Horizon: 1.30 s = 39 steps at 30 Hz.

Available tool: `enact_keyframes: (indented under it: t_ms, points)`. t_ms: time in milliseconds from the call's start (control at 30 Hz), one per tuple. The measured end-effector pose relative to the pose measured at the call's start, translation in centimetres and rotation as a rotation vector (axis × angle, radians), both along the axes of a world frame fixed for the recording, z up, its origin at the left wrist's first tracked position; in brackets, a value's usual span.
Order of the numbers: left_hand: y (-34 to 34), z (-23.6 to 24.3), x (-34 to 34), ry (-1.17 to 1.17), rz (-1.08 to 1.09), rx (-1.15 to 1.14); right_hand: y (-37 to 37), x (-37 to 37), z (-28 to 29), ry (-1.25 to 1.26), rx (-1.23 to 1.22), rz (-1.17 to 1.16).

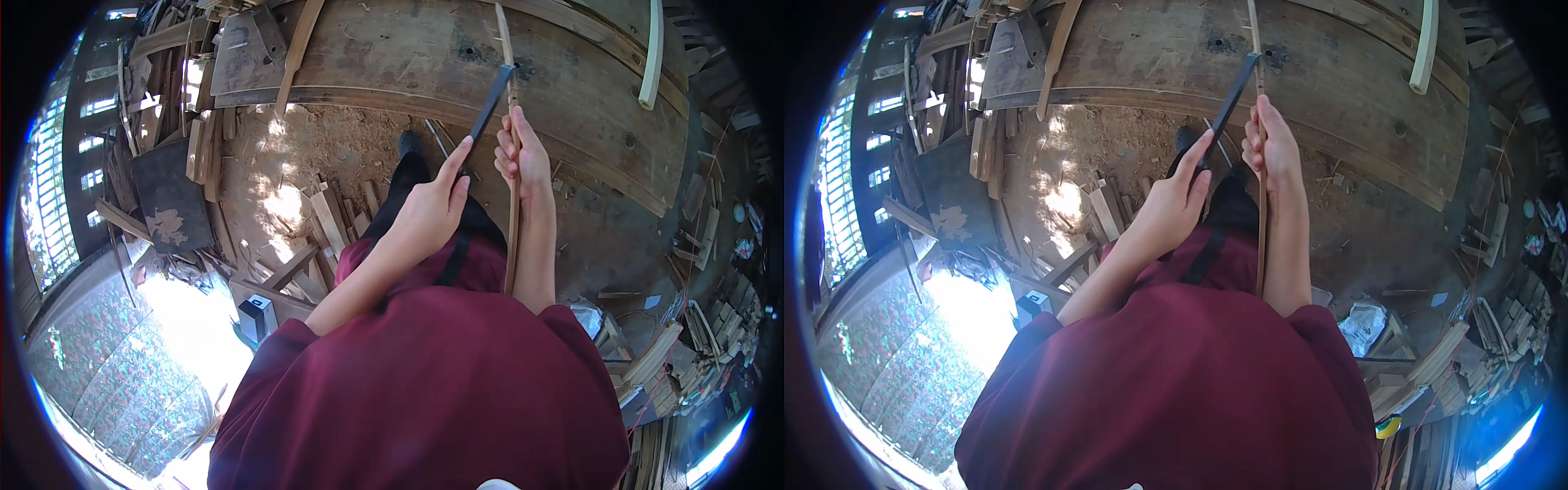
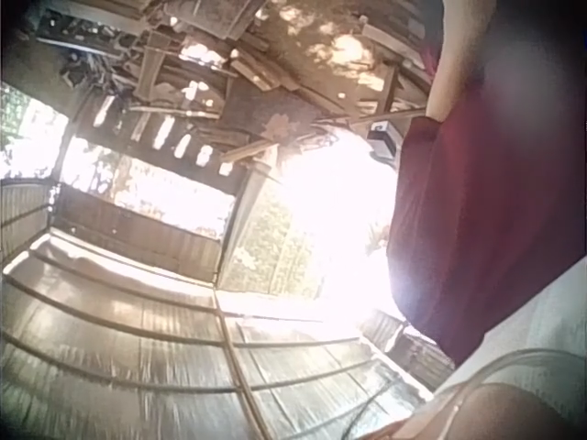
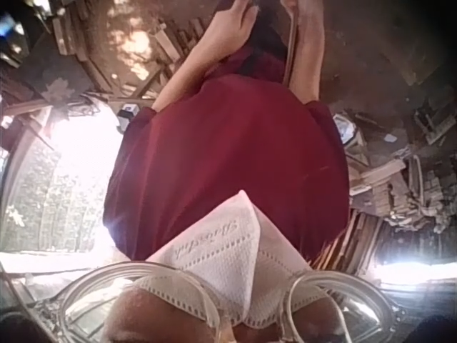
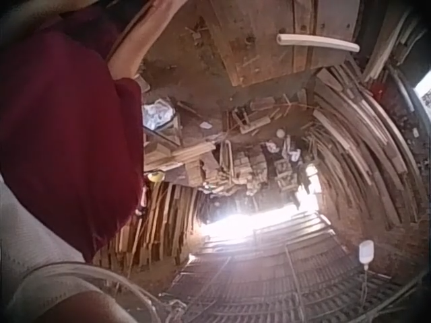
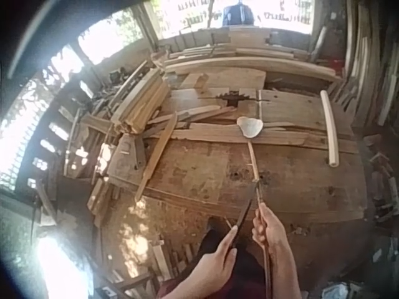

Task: Carve a piece of wood using a handheld chisel.

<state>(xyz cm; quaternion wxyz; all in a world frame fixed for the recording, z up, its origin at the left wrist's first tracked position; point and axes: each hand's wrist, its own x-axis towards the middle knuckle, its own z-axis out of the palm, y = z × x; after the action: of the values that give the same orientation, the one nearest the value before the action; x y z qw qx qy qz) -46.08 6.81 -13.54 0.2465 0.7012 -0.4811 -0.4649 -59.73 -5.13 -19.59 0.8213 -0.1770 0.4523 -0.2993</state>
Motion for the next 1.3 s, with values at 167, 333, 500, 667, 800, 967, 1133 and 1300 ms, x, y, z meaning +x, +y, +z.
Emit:
enact_keyframes:
  t_ms: [167,333,500,667,800,967,1133,1300]
  points:
    - [-0.4,-0.8,-1.1,0.005,-0.022,-0.011,-0.1,-1.0,-0.1,-0.022,0.026,-0.047]
    - [-1.8,-1.2,-1.1,0.023,-0.017,0.014,0.1,-1.4,-0.1,-0.052,0.031,-0.061]
    - [-2.7,-1.6,-1.9,-0.08,-0.073,-0.044,-0.3,-2.3,0.0,-0.084,0.014,-0.101]
    - [-2.7,-1.8,-2.0,-0.171,-0.12,-0.063,-0.2,-3.0,-0.5,-0.115,0.004,-0.104]
    - [-1.9,-1.9,-0.9,-0.213,-0.158,-0.087,0.3,-3.5,-0.4,-0.101,0.045,-0.063]
    - [-0.4,0.2,0.6,-0.022,-0.131,0.038,0.4,-2.7,0.0,-0.083,0.063,-0.021]
    - [-0.8,4.4,2.4,-0.062,-0.157,0.19,1.1,-1.4,0.4,-0.023,0.076,0.015]
    - [-0.1,6.1,3.6,-0.045,-0.122,0.238,1.3,0.0,1.0,0.019,0.087,0.057]
